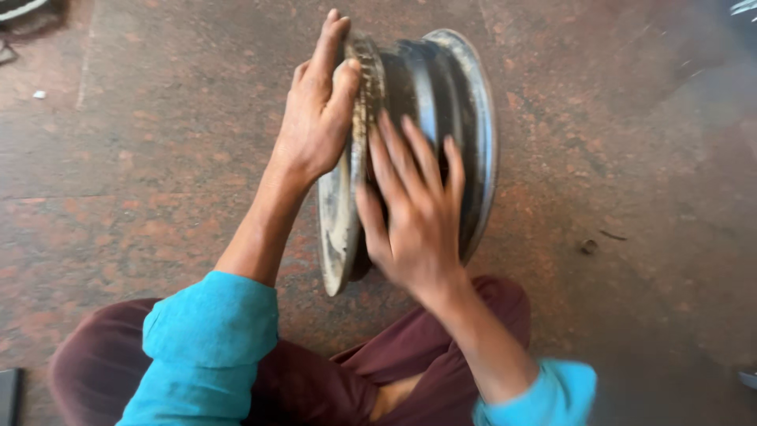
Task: The person scrubs the rim of a metal wheel with a blue abrasive pad. They hold the wheel steady with one hand while scrubbing the edge with the other, focusing on removing dirt or rust from the surface.
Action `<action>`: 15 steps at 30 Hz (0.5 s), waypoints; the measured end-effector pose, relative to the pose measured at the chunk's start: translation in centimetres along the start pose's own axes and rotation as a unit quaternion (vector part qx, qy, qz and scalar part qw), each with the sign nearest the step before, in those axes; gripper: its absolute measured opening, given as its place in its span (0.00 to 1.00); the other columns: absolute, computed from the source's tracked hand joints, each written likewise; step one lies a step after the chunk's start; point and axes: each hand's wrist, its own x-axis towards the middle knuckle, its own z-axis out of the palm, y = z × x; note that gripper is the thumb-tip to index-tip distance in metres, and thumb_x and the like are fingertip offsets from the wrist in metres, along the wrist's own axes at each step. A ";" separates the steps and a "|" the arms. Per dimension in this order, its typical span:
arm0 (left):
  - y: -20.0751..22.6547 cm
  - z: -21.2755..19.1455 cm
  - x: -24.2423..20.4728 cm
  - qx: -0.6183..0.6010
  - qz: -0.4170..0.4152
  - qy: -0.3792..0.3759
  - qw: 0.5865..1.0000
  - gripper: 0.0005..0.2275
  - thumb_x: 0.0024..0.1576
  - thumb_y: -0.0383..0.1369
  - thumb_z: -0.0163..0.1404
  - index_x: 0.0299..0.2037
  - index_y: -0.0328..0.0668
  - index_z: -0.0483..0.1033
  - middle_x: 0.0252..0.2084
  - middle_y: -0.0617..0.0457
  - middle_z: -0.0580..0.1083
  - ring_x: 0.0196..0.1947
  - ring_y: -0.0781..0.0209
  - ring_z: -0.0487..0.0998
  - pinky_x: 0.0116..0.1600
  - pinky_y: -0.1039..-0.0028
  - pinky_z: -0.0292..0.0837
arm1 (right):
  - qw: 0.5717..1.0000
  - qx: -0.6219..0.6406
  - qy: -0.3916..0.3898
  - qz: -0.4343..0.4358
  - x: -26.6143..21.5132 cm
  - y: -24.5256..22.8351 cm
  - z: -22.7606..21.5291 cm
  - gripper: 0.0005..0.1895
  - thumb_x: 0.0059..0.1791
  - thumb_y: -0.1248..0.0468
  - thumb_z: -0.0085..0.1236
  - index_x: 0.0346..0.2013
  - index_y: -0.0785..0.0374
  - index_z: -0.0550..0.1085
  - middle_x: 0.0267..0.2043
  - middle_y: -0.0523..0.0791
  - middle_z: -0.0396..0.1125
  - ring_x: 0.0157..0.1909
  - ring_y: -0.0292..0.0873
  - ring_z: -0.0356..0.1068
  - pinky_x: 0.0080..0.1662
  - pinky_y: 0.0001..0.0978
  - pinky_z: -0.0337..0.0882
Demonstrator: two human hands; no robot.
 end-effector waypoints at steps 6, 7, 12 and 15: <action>1.5 -1.1 1.5 0.057 -0.079 -0.035 0.995 0.27 0.67 0.44 0.38 0.75 0.43 0.56 0.78 0.48 0.58 0.76 0.43 0.56 0.76 0.55 0.50 | 1.000 0.025 0.007 -0.006 3.3 0.9 0.2 0.35 0.63 0.45 0.28 0.70 0.69 0.68 0.75 0.51 0.59 0.79 0.53 0.54 0.76 0.63 0.41; 1.5 -0.8 1.1 0.040 -0.061 -0.021 0.997 0.27 0.68 0.44 0.37 0.75 0.43 0.56 0.78 0.47 0.57 0.76 0.43 0.56 0.77 0.55 0.51 | 1.000 0.019 0.009 -0.003 1.7 -0.1 -0.4 0.34 0.62 0.45 0.28 0.68 0.67 0.69 0.75 0.50 0.59 0.78 0.53 0.54 0.76 0.63 0.41; -0.2 1.2 -0.3 -0.056 0.002 0.027 0.998 0.25 0.73 0.43 0.33 0.78 0.41 0.54 0.81 0.43 0.52 0.79 0.40 0.55 0.80 0.53 0.49 | 1.000 0.003 -0.014 -0.002 0.5 0.1 -0.6 0.35 0.61 0.43 0.28 0.66 0.65 0.71 0.74 0.48 0.61 0.77 0.54 0.55 0.74 0.66 0.42; -0.5 0.9 0.6 -0.032 -0.019 0.026 0.999 0.24 0.72 0.43 0.33 0.76 0.43 0.55 0.80 0.45 0.55 0.77 0.42 0.59 0.79 0.55 0.53 | 0.997 0.072 -0.030 0.012 3.3 1.5 -0.5 0.35 0.63 0.43 0.25 0.67 0.64 0.70 0.75 0.47 0.60 0.80 0.55 0.53 0.76 0.67 0.41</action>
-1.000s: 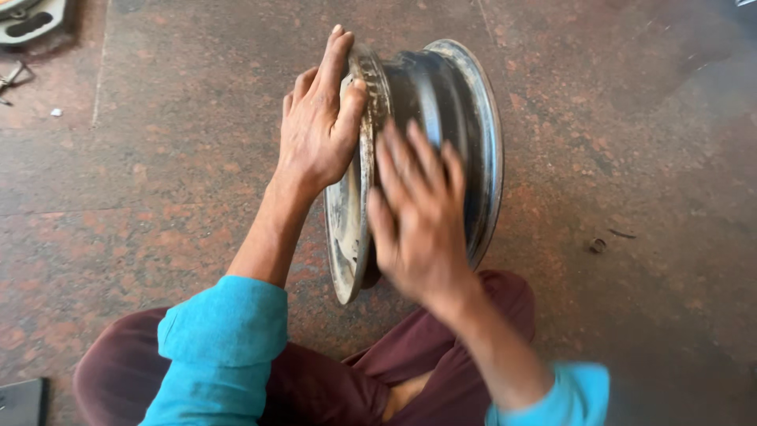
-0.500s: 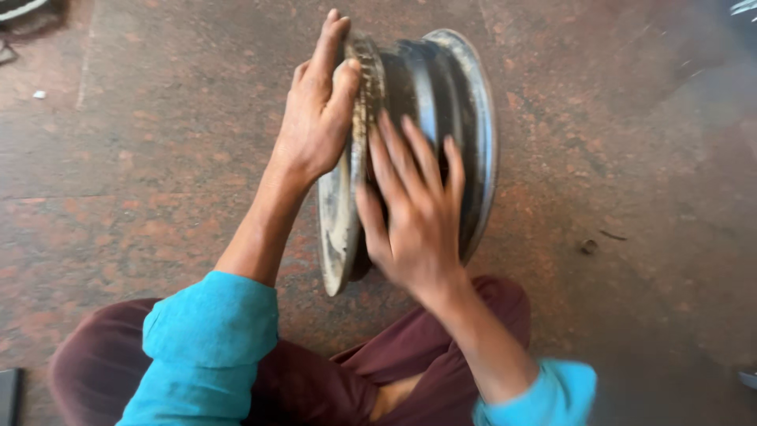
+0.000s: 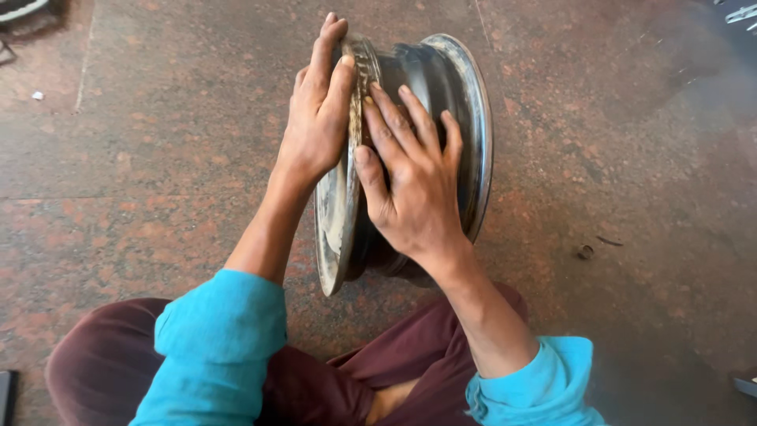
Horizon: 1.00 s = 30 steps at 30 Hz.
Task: The person scrubs the rim of a metal wheel with a blue abrasive pad. They hold the wheel steady with one hand while scrubbing the edge with the other, focusing on removing dirt or rust from the surface.
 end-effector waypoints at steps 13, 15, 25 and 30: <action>0.5 -0.7 0.9 0.054 -0.001 -0.009 0.999 0.24 0.71 0.43 0.34 0.75 0.43 0.57 0.79 0.45 0.58 0.76 0.41 0.62 0.77 0.56 0.55 | 1.000 -0.022 -0.013 0.010 1.8 -0.2 0.1 0.39 0.61 0.40 0.21 0.69 0.64 0.67 0.74 0.49 0.61 0.80 0.53 0.52 0.76 0.67 0.37; 0.6 -0.3 0.5 0.037 0.005 -0.003 0.999 0.24 0.70 0.43 0.33 0.75 0.42 0.56 0.80 0.44 0.57 0.75 0.41 0.63 0.77 0.57 0.55 | 0.999 -0.054 0.003 0.004 -1.6 -2.0 -0.2 0.38 0.60 0.39 0.22 0.68 0.63 0.67 0.75 0.50 0.60 0.80 0.53 0.52 0.77 0.65 0.38; 2.2 -1.2 -1.2 0.052 0.021 -0.024 0.998 0.24 0.71 0.41 0.33 0.75 0.43 0.55 0.81 0.45 0.55 0.75 0.40 0.62 0.77 0.52 0.53 | 0.999 -0.038 0.009 -0.016 0.3 -0.8 -0.3 0.39 0.61 0.39 0.22 0.68 0.65 0.68 0.74 0.50 0.61 0.79 0.55 0.52 0.76 0.66 0.37; 2.0 -0.6 -2.9 -0.008 0.025 -0.012 1.000 0.24 0.73 0.41 0.32 0.77 0.42 0.54 0.82 0.45 0.51 0.78 0.40 0.60 0.80 0.53 0.53 | 0.998 -0.061 0.012 -0.021 1.2 -0.1 0.2 0.39 0.60 0.40 0.22 0.68 0.63 0.69 0.74 0.47 0.61 0.79 0.56 0.52 0.75 0.67 0.38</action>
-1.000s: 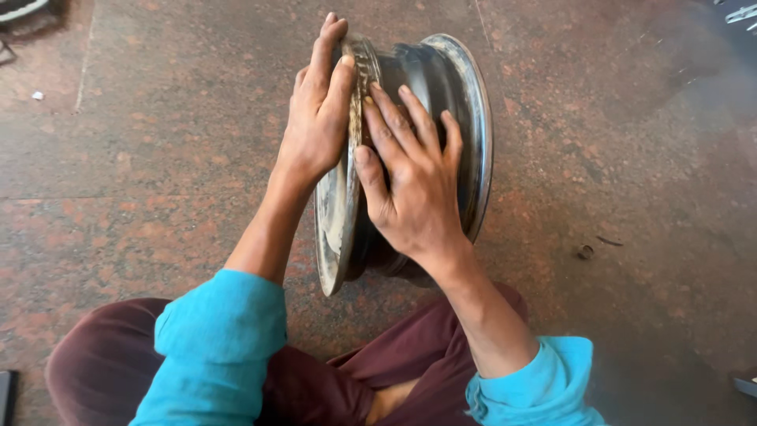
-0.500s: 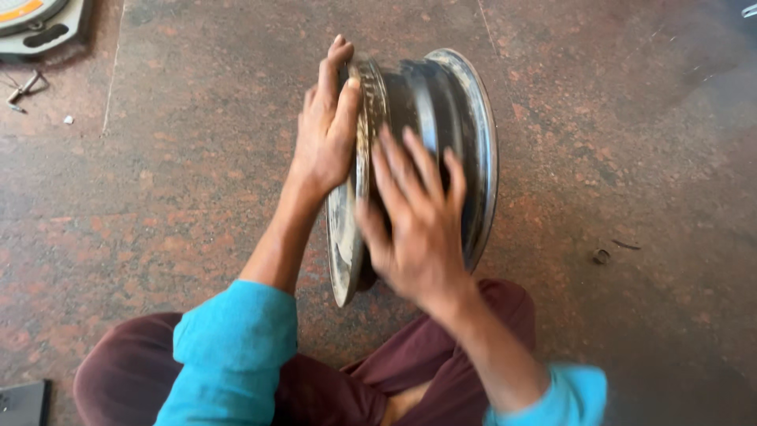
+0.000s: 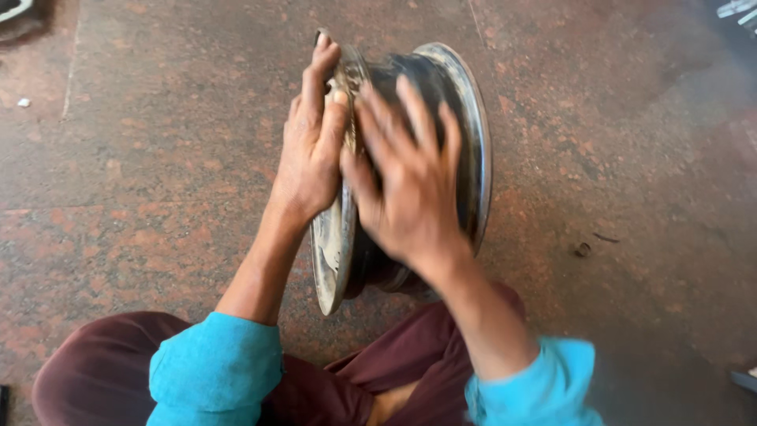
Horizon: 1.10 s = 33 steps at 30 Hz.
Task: The person scrubs the rim of a metal wheel with a blue abrasive pad. They hold the wheel steady with one hand while scrubbing the edge with the other, focusing on removing dirt or rust from the surface.
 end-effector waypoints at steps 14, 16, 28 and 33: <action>0.2 -0.7 0.1 0.070 -0.004 -0.010 0.997 0.24 0.72 0.42 0.35 0.76 0.43 0.56 0.81 0.47 0.55 0.78 0.44 0.59 0.80 0.52 0.53 | 1.000 0.004 -0.006 0.010 -0.1 0.4 0.2 0.37 0.62 0.40 0.24 0.68 0.64 0.69 0.74 0.48 0.63 0.79 0.56 0.53 0.76 0.65 0.40; 0.2 -0.9 0.6 0.097 -0.008 -0.014 0.995 0.23 0.71 0.42 0.35 0.75 0.44 0.57 0.80 0.48 0.57 0.77 0.45 0.60 0.78 0.51 0.52 | 1.000 0.004 0.008 0.013 -1.6 -0.8 -0.2 0.37 0.61 0.40 0.24 0.68 0.64 0.68 0.74 0.48 0.62 0.80 0.56 0.53 0.77 0.65 0.40; 0.1 -0.7 0.7 0.115 0.002 0.001 0.993 0.23 0.72 0.43 0.35 0.75 0.45 0.58 0.79 0.51 0.59 0.77 0.46 0.62 0.79 0.54 0.52 | 0.999 -0.008 0.023 0.022 -2.9 -1.9 -1.0 0.32 0.62 0.45 0.33 0.67 0.65 0.69 0.74 0.48 0.61 0.79 0.57 0.51 0.76 0.65 0.41; -0.5 0.3 0.1 0.028 0.021 0.024 0.999 0.23 0.73 0.41 0.33 0.77 0.47 0.57 0.82 0.51 0.57 0.77 0.48 0.64 0.82 0.55 0.55 | 0.998 -0.056 0.031 0.027 -2.7 -1.1 -0.3 0.32 0.60 0.45 0.36 0.66 0.65 0.72 0.72 0.46 0.62 0.78 0.56 0.52 0.74 0.66 0.42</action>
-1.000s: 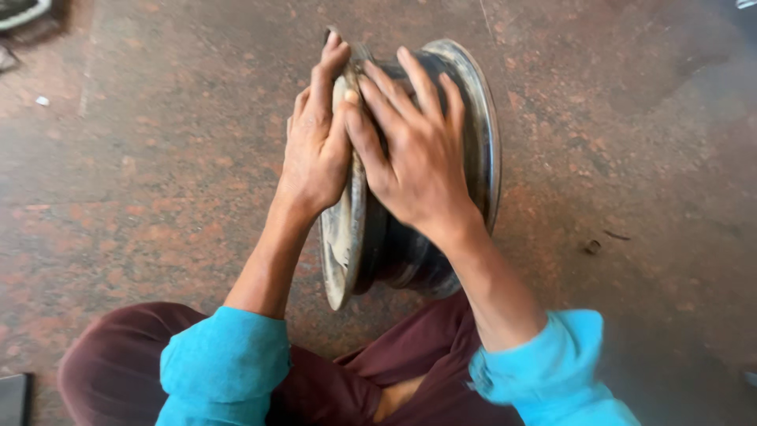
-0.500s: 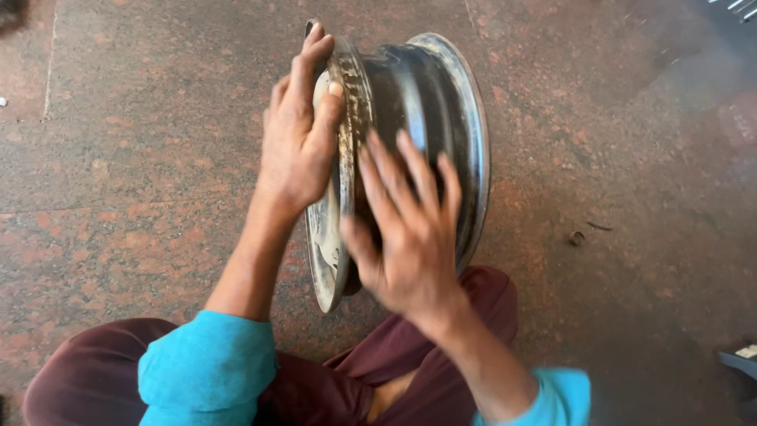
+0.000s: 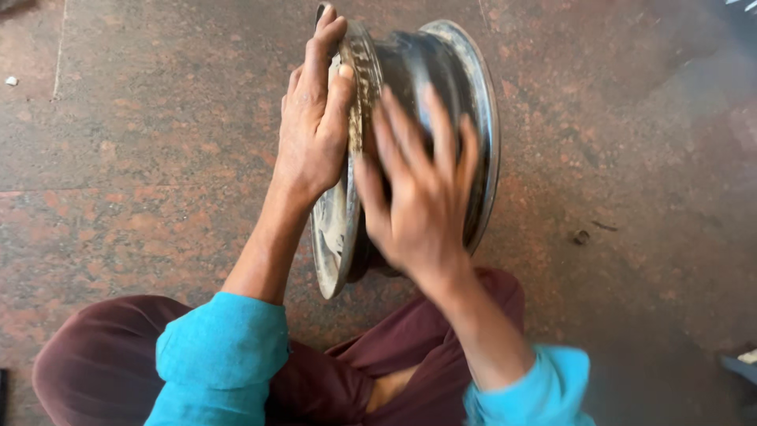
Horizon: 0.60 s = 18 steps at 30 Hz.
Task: The person scrubs the rim of a metal wheel with a blue abrasive pad. They hold the wheel steady with one hand while scrubbing the edge with the other, focusing on removing dirt or rust from the surface.
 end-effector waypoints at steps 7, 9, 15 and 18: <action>1.0 -1.0 0.6 0.096 -0.010 -0.019 0.995 0.23 0.71 0.42 0.37 0.75 0.45 0.58 0.77 0.53 0.62 0.76 0.45 0.63 0.78 0.54 0.52 | 0.999 0.041 -0.014 -0.002 -1.0 -1.1 -1.5 0.32 0.61 0.46 0.35 0.65 0.67 0.73 0.74 0.48 0.62 0.78 0.57 0.53 0.75 0.65 0.44; 0.8 -0.7 -0.3 0.048 0.010 -0.007 0.999 0.22 0.73 0.42 0.36 0.75 0.46 0.58 0.81 0.51 0.57 0.78 0.46 0.63 0.80 0.55 0.54 | 0.999 0.045 -0.008 -0.006 -2.0 -1.3 -1.5 0.30 0.61 0.46 0.36 0.63 0.66 0.73 0.73 0.48 0.62 0.77 0.59 0.54 0.75 0.64 0.47; 1.9 -1.3 -1.1 0.047 -0.006 -0.017 0.999 0.23 0.71 0.44 0.37 0.75 0.45 0.59 0.81 0.51 0.58 0.78 0.46 0.63 0.80 0.54 0.54 | 0.973 0.199 -0.103 -0.049 5.4 3.9 -0.7 0.33 0.55 0.41 0.52 0.59 0.67 0.76 0.64 0.52 0.68 0.65 0.53 0.67 0.64 0.51 0.71; 2.1 -1.3 -1.0 0.037 -0.015 -0.018 0.999 0.24 0.71 0.44 0.37 0.75 0.45 0.59 0.80 0.50 0.57 0.78 0.44 0.62 0.80 0.54 0.53 | 0.951 0.276 -0.118 -0.071 5.2 4.7 -1.5 0.28 0.55 0.47 0.60 0.58 0.67 0.76 0.65 0.51 0.69 0.65 0.50 0.70 0.65 0.42 0.76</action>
